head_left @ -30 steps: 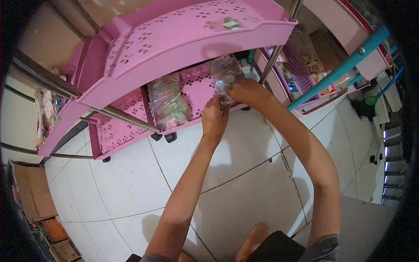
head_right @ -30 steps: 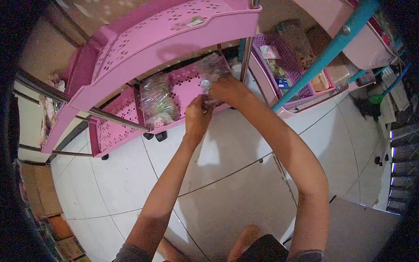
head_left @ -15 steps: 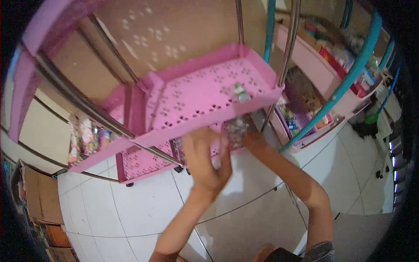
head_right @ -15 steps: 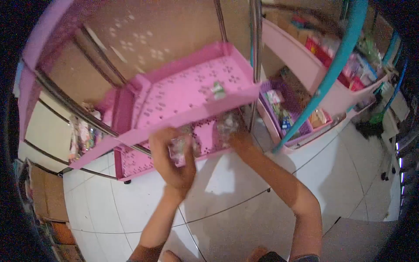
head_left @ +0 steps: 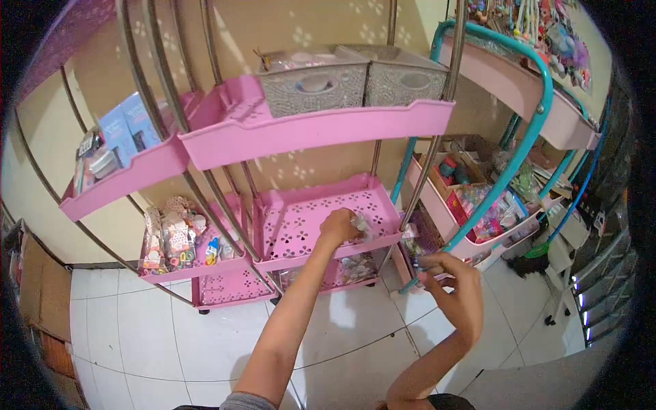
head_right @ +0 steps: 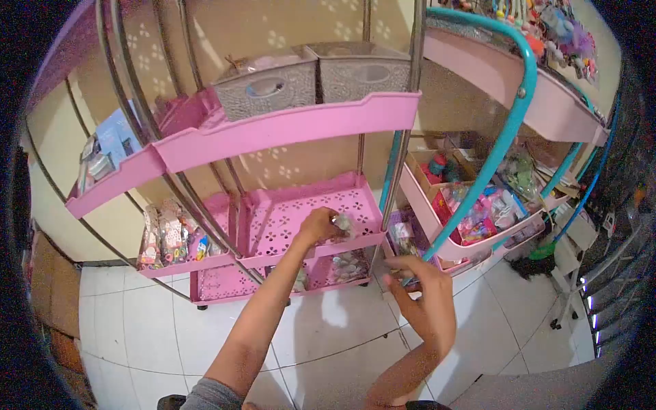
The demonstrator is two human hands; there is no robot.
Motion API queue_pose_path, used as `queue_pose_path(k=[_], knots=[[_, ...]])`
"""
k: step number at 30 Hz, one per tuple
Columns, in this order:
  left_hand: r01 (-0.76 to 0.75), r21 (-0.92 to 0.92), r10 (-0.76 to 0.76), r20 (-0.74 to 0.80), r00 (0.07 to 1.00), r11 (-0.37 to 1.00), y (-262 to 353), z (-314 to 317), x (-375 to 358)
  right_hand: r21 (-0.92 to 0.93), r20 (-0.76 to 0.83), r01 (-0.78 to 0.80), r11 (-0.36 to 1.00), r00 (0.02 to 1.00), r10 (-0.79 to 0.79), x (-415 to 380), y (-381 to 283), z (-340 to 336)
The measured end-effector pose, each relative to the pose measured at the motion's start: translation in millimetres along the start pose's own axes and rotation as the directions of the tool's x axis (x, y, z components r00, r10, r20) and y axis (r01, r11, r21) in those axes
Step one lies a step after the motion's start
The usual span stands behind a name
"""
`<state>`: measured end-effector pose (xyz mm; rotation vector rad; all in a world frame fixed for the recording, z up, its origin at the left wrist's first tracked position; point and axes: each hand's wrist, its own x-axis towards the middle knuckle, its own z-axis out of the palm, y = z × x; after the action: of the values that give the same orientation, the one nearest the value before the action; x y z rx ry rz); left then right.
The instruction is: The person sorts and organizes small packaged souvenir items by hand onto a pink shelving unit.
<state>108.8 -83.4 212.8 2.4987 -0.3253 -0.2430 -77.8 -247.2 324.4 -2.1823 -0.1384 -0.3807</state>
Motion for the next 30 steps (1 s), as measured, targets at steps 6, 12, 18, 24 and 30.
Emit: queue_pose_path(k=[6,12,18,24,30], knots=[[-0.159,-0.702,-0.177,-0.380,0.908,0.694,-9,-51,-126,0.157,-0.131,0.127,0.979,0.986,-0.107,17,23,41],[0.113,-0.984,-0.360,0.055,0.931,0.140,-20,-41,-267,0.500,0.304,-0.190,0.845,0.952,0.035,4,15,108],[-0.045,-0.997,-0.335,-0.062,0.940,0.059,-29,-44,-286,0.631,0.600,-0.431,0.645,0.798,-0.055,-40,-29,157],[-0.115,-0.991,-0.246,-0.130,0.961,0.075,-35,-43,-291,0.665,0.476,-0.366,0.651,0.879,0.008,-49,-43,177],[-0.106,-0.910,-0.399,-0.278,0.874,0.402,-52,-33,-299,0.466,0.155,-0.170,0.868,0.982,0.110,-52,6,184]])
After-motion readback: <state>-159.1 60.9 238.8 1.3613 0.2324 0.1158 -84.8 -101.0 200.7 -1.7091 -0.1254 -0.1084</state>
